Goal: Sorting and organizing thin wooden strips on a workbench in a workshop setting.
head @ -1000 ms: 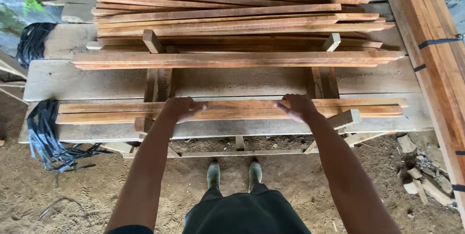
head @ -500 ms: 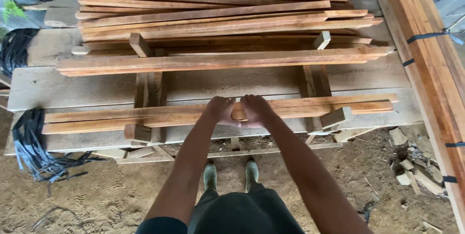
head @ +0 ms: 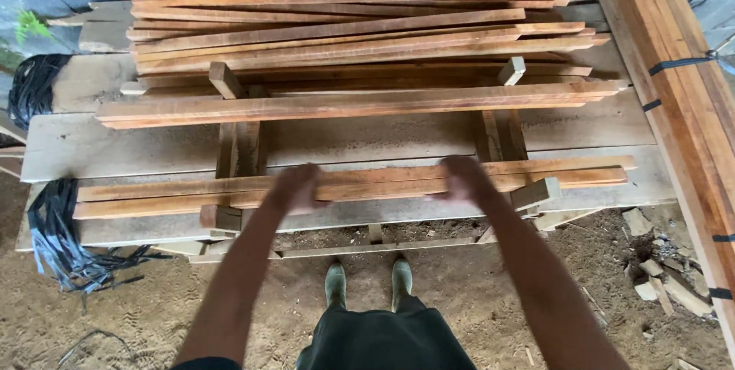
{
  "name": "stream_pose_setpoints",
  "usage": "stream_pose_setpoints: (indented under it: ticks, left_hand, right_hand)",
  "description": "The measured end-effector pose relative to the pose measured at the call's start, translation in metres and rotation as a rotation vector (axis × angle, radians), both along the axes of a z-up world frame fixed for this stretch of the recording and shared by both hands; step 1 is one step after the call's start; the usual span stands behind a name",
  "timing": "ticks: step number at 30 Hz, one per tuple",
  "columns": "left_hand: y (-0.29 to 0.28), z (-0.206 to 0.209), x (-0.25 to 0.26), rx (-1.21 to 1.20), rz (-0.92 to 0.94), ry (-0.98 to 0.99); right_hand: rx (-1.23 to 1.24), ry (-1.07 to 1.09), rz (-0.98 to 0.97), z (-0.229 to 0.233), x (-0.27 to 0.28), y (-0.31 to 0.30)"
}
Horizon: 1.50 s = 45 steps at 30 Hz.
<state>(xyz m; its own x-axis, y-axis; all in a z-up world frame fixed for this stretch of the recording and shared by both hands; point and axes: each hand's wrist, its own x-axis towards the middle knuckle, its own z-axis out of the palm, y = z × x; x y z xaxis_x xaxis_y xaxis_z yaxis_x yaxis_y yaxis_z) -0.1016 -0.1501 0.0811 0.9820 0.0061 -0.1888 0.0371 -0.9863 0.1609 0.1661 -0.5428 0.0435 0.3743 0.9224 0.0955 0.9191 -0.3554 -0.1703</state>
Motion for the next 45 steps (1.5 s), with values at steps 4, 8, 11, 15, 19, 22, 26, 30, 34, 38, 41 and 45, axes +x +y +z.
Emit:
stream_pose_setpoints:
  ticks: [4,8,11,15,19,22,26,30,34,38,41,45]
  left_hand:
    - [0.056,-0.056,-0.041,0.109,0.026,-0.327]
    - [0.051,-0.028,-0.047,0.197,0.031,-0.512]
    - [0.053,-0.034,-0.045,0.200,0.003,-0.563]
    - [0.051,-0.028,-0.045,0.236,-0.002,-0.540]
    - [0.052,-0.025,-0.045,0.209,-0.012,-0.528]
    - [0.052,-0.026,-0.046,0.203,-0.018,-0.523]
    - [0.049,-0.016,-0.046,0.179,0.000,-0.488]
    - [0.053,-0.034,-0.043,0.096,0.010,-0.471]
    - [0.043,-0.030,-0.040,0.046,0.046,-0.446]
    - [-0.004,0.039,-0.027,-0.070,0.120,-0.274]
    - [-0.030,0.027,0.005,-0.121,0.190,-0.070]
    - [-0.057,0.001,0.047,-0.072,0.170,-0.068]
  right_hand:
    - [-0.121,-0.048,-0.154,0.025,0.004,-0.041]
    - [-0.003,-0.190,-0.163,0.027,-0.001,-0.040]
    - [-0.007,-0.226,-0.170,0.020,0.002,-0.041]
    - [-0.021,-0.286,-0.133,0.025,0.003,-0.038]
    - [-0.020,-0.335,-0.105,0.038,-0.001,-0.036]
    - [0.036,-0.234,-0.102,0.037,-0.001,-0.036]
    - [-0.017,-0.274,-0.100,0.040,-0.004,-0.036]
    - [0.031,-0.264,-0.090,0.042,-0.006,-0.036]
    - [-0.009,-0.148,-0.129,0.026,-0.004,-0.036]
    - [-0.123,0.082,-0.174,0.045,-0.026,-0.001]
    - [-0.245,0.131,-0.174,0.054,-0.042,0.039]
    - [-0.372,0.238,-0.152,0.068,-0.065,0.089]
